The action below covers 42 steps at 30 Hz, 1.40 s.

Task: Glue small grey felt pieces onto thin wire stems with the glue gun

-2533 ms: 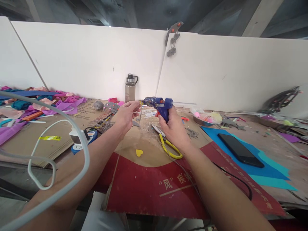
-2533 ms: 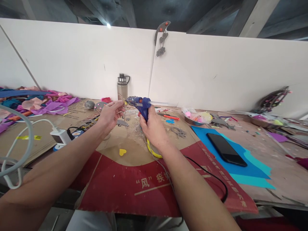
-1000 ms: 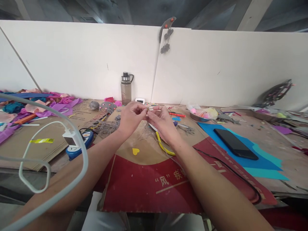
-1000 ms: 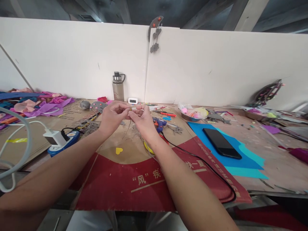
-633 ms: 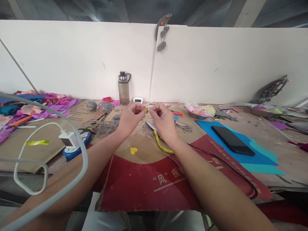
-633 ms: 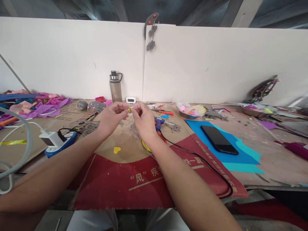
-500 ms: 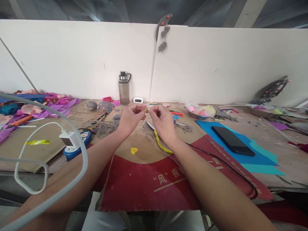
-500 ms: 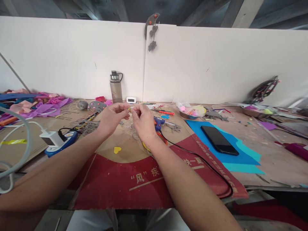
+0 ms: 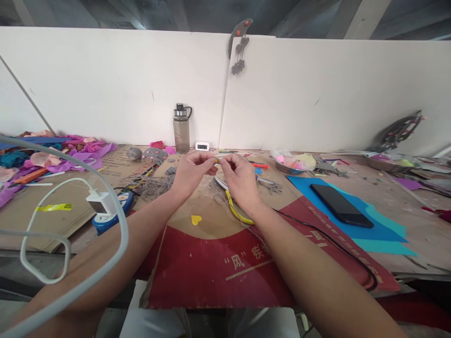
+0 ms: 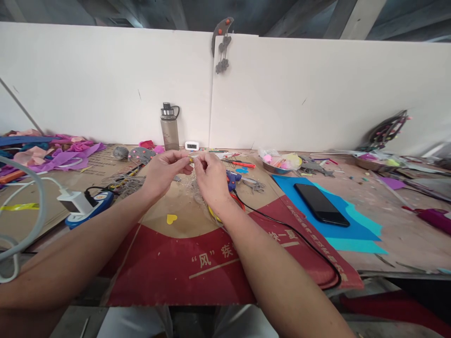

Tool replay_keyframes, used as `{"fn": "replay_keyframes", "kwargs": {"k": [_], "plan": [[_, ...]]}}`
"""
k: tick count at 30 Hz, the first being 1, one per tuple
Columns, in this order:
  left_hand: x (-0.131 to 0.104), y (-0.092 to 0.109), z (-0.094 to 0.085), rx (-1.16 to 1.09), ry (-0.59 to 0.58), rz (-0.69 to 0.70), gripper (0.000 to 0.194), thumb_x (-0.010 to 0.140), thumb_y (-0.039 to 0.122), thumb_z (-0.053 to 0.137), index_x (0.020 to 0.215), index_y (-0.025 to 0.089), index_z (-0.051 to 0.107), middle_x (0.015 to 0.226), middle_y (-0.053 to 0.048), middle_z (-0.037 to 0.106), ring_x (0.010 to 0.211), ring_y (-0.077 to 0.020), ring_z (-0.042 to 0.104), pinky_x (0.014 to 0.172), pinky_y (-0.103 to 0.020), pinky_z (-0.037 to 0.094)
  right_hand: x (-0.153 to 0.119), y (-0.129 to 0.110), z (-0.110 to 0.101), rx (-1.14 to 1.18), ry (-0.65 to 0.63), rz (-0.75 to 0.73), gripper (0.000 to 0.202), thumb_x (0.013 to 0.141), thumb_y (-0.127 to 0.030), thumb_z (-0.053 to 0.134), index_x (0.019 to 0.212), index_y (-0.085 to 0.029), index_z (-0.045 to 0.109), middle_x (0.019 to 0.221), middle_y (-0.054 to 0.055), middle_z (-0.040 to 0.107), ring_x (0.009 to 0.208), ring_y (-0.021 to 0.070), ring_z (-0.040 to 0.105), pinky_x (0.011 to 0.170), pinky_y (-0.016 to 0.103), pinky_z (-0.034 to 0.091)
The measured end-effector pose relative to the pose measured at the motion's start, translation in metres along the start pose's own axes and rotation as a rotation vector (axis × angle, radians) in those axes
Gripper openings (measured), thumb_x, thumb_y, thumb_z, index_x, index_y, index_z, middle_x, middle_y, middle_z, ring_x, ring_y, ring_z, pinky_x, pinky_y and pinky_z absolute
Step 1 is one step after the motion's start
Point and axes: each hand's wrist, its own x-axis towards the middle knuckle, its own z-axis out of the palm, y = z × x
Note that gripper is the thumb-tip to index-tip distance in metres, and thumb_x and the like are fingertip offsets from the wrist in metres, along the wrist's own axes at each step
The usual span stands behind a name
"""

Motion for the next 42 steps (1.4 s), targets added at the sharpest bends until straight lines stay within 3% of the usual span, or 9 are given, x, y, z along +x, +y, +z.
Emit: {"fn": "replay_keyframes", "kwargs": {"k": [16,28,35,42], "plan": [[-0.002,0.002,0.001,-0.031,-0.006,-0.003,0.009,0.070,0.023,0.067,0.071,0.015,0.063,0.063,0.000,0.063,0.057,-0.0111,0.062,0.062,-0.027,0.054,-0.001,-0.003,0.001,-0.032,-0.012,-0.008,0.021,0.085,-0.027,0.050,0.067,-0.020,0.054,0.065,0.000,0.056,0.062,0.0139,0.047,0.064,0.028,0.036],[-0.004,0.004,0.005,-0.191,-0.024,-0.119,0.012,0.067,0.021,0.069,0.065,0.014,0.060,0.064,0.000,0.060,0.057,-0.0093,0.059,0.065,-0.027,0.052,-0.001,-0.005,0.000,-0.104,0.018,-0.015,0.022,0.082,-0.024,0.052,0.061,-0.020,0.048,0.062,-0.001,0.053,0.061,0.0135,0.045,0.063,0.028,0.036],[-0.002,-0.002,0.003,-0.293,-0.097,-0.192,0.013,0.069,0.022,0.071,0.071,0.013,0.063,0.066,-0.001,0.062,0.059,-0.0104,0.061,0.060,-0.025,0.050,0.000,-0.006,-0.003,0.042,-0.031,0.105,0.010,0.081,-0.028,0.053,0.077,-0.019,0.056,0.058,-0.005,0.048,0.054,0.0104,0.041,0.058,0.024,0.033],[0.005,0.003,-0.005,-0.127,-0.176,-0.178,0.014,0.068,0.022,0.071,0.078,0.012,0.070,0.064,-0.001,0.059,0.057,-0.0076,0.053,0.052,-0.021,0.042,0.008,0.004,-0.012,0.020,-0.049,0.120,0.014,0.079,-0.026,0.052,0.068,-0.018,0.057,0.059,-0.004,0.048,0.056,0.0102,0.039,0.059,0.024,0.032]]}}
